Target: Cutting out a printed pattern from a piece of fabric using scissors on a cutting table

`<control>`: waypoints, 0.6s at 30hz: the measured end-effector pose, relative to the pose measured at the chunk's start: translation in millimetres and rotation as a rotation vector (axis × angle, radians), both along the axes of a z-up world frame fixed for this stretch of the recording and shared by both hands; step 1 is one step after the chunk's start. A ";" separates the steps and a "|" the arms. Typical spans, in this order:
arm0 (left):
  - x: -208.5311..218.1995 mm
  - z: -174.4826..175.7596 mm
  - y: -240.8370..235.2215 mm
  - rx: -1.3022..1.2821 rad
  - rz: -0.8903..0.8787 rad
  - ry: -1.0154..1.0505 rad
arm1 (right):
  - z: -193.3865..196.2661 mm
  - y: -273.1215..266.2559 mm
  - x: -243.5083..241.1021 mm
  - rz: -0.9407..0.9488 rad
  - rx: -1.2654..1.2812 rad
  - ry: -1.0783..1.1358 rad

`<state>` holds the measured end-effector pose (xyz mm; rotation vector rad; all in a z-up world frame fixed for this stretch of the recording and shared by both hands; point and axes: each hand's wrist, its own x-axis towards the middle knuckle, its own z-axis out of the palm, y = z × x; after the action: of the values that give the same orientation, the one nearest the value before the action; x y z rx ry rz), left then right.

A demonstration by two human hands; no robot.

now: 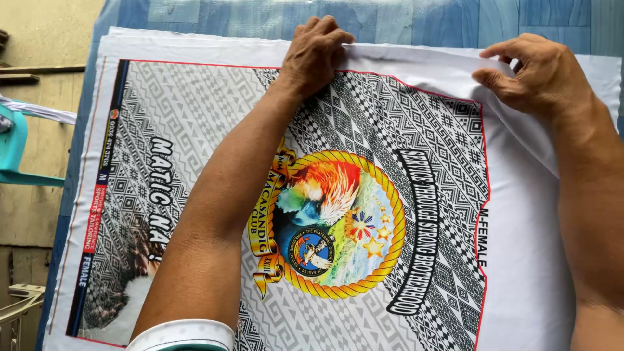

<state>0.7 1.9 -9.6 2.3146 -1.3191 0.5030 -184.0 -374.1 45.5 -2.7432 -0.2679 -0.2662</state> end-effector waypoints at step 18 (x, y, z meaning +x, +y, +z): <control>-8.9 7.7 8.2 -0.103 -0.041 0.071 | 69.9 84.0 -80.9 -0.032 -0.121 0.694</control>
<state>-8.1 10.1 -1.9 2.1968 -1.2752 0.4604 -265.0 -290.1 115.4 -2.7572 -0.0479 0.7047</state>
